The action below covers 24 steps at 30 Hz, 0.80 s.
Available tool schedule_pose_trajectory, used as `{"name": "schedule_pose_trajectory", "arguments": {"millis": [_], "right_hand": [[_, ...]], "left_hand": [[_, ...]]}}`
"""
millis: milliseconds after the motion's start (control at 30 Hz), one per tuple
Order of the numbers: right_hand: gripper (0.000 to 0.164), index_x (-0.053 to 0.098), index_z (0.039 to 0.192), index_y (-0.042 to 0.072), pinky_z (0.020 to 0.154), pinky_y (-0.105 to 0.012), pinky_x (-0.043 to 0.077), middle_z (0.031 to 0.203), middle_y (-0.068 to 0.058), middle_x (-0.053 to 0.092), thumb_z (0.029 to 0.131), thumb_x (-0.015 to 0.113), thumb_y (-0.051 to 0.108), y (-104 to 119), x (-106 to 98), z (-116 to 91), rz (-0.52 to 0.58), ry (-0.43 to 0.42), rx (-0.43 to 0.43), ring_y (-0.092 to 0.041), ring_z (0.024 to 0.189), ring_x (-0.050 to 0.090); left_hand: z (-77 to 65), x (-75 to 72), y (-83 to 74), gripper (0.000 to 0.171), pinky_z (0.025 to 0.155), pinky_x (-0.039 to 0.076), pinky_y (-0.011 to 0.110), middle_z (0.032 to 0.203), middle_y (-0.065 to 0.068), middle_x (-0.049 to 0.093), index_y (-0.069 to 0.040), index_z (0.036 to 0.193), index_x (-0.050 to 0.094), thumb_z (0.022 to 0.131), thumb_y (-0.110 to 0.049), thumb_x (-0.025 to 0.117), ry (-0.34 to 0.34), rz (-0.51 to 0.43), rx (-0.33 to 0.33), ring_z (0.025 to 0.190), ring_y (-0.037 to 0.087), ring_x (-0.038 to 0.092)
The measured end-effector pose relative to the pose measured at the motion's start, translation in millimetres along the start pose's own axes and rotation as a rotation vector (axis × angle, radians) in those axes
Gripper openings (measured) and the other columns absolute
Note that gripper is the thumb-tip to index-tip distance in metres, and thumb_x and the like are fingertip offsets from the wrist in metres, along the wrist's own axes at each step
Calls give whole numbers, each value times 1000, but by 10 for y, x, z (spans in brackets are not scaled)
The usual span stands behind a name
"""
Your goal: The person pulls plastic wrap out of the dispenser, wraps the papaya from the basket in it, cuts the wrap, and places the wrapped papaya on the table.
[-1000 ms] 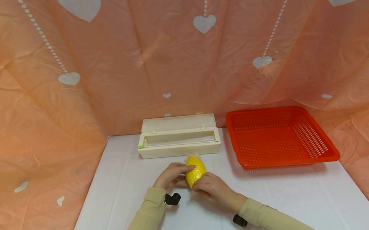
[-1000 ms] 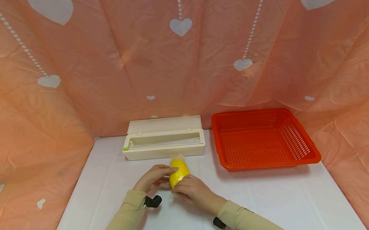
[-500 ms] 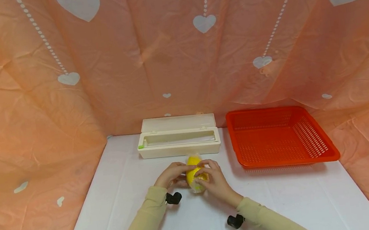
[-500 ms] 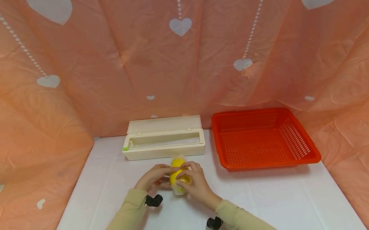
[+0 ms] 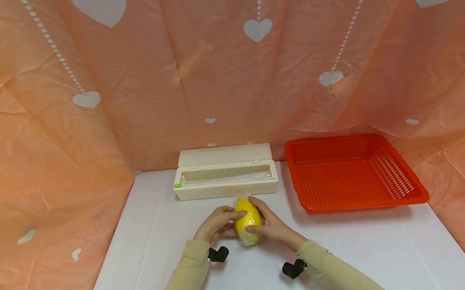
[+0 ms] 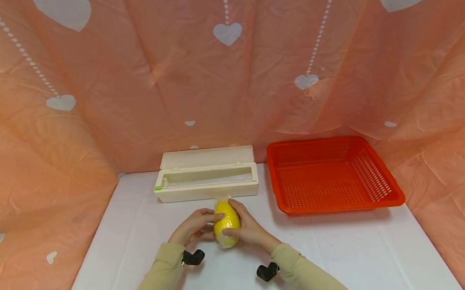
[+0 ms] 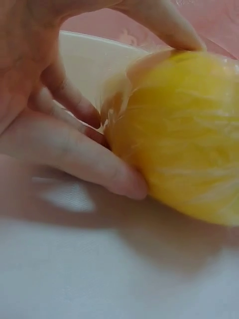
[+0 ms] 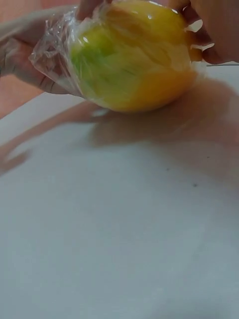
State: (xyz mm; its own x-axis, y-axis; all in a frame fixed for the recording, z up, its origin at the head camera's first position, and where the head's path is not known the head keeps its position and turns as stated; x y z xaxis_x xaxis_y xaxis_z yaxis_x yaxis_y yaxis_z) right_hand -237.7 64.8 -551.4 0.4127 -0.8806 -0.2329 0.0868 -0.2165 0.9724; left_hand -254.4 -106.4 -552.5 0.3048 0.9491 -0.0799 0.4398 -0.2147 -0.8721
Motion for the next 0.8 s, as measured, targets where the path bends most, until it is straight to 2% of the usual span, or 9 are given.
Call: {"name": "schedule_pose_trajectory", "arguments": {"millis": [67,167,233,300,433,533,633,800], "right_hand": [[87,23,151,9,112,-50,23,154,-12,19,82,75,14,-3,2,14,9,-1,1,-33,138,24],[85,21,151,5,112,-51,20,154,-17,18,83,73,9,9,0,14,26,-3,1,-36,139,21],[84,21,149,0,112,-54,19,153,-21,19,83,72,6,105,-16,-25,41,-5,-2,-39,138,21],[84,20,149,0,112,-54,19,153,-21,19,83,72,6,139,-35,-45,55,-9,18,-39,139,21],[83,21,149,0,112,-54,18,152,-22,20,83,72,7,64,-65,-9,74,-23,29,-39,138,22],[83,22,149,2,113,-53,17,152,-22,21,83,72,5,-42,-73,34,84,-33,32,-38,139,22],[82,22,149,2,113,-52,17,152,-23,22,83,71,4,-58,-81,38,99,-37,36,-38,139,21],[83,20,148,-3,112,-54,16,151,-29,20,83,71,3,-75,-88,39,107,-10,35,-43,139,19]], "left_hand": [[-2,-10,16,82,74,57,37,117,20,55,4,129,43,77,-50,76,28,15,22,93,29,63],[-30,-28,18,88,81,56,39,128,22,49,0,141,32,80,-49,74,94,58,96,101,29,60],[-61,-33,3,95,86,53,40,134,23,44,-3,148,21,81,-40,76,140,108,153,107,30,57],[-127,-15,-47,106,91,50,45,140,25,37,-5,152,9,78,-27,81,172,158,223,114,33,53],[-172,29,-84,126,96,45,48,151,23,17,-14,154,-3,67,-16,89,193,250,321,127,38,39],[-136,39,-64,131,104,38,47,156,19,2,-18,154,-6,65,-14,90,209,240,362,137,38,24],[-92,30,-61,129,109,28,49,158,16,-3,-16,154,-6,66,-8,89,224,172,402,142,36,11],[-12,6,-43,122,112,21,50,159,10,-3,-13,154,-3,69,0,85,228,80,451,144,33,4]]}}
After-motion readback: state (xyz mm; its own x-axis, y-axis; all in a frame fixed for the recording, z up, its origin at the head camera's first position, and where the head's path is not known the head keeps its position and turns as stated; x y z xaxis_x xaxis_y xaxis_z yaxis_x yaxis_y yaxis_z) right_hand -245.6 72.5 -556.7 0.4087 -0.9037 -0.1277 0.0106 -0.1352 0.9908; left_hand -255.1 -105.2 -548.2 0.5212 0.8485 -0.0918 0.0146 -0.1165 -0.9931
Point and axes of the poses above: each hand's wrist, its own z-axis towards the middle knuckle, its own x-axis out of the palm, y = z × x, the point moved 4 cm from there along z, towards the middle knuckle
